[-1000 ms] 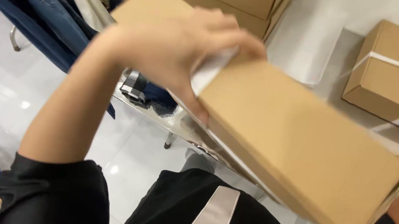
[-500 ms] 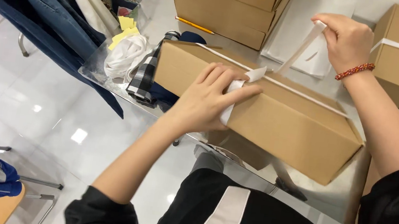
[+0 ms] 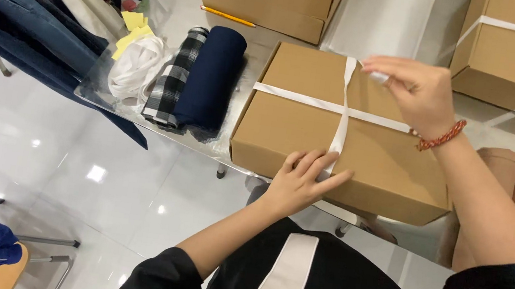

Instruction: The person places folded clothes wrapped in plastic into a cardboard box and closes the lid. They then tie a white ribbon around the box, creating a bow, and finally write on a yellow sticky note attached to the box using a pencil.

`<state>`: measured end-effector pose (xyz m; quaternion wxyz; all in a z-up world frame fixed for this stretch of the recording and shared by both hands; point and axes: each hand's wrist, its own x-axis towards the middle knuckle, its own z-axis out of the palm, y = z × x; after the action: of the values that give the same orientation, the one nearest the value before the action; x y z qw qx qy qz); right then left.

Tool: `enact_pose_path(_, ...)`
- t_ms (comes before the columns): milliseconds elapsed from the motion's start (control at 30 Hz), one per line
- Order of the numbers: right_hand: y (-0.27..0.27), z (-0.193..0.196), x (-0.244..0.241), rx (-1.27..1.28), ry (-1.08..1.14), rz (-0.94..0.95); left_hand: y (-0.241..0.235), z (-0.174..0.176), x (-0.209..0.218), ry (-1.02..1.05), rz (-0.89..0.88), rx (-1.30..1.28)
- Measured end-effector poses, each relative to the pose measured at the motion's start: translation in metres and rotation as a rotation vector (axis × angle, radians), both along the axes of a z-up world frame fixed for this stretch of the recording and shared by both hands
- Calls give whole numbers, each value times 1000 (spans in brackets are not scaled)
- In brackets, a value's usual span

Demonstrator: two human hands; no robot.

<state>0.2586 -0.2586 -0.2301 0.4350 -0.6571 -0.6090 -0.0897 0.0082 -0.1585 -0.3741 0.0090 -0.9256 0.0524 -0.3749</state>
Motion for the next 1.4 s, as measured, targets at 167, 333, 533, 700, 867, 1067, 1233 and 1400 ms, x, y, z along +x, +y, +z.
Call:
enact_pose_path(167, -39, -53, -38, -235, 12, 40, -16, -59, 2, -37, 21, -13)
enact_pose_path(333, -64, -95, -69, -495, -230, 40, -16, -47, -2, 72, -10, -104)
enact_pose_path(533, -74, -115, -101, -418, -90, 30, 8, -46, 6, 269, -32, -294)
enact_pose_path(700, -83, -124, -123, -347, 180, -17, 27, -23, 28, 420, 23, -408)
enact_pose_path(867, -85, -133, -134, -373, 297, -51, 37, -22, 60, 504, 113, -519)
enact_pose_path(1067, -74, -119, -139, -377, 509, -52, 36, -11, 82, 523, 188, -872)
enact_pose_path(1233, -47, -113, -99, -66, 1017, -242, 40, -13, 83, 296, 34, -1442)
enact_pose_path(1400, 6, -131, -53, -75, 1613, -130, 43, -15, 81, 262, -46, -1631)
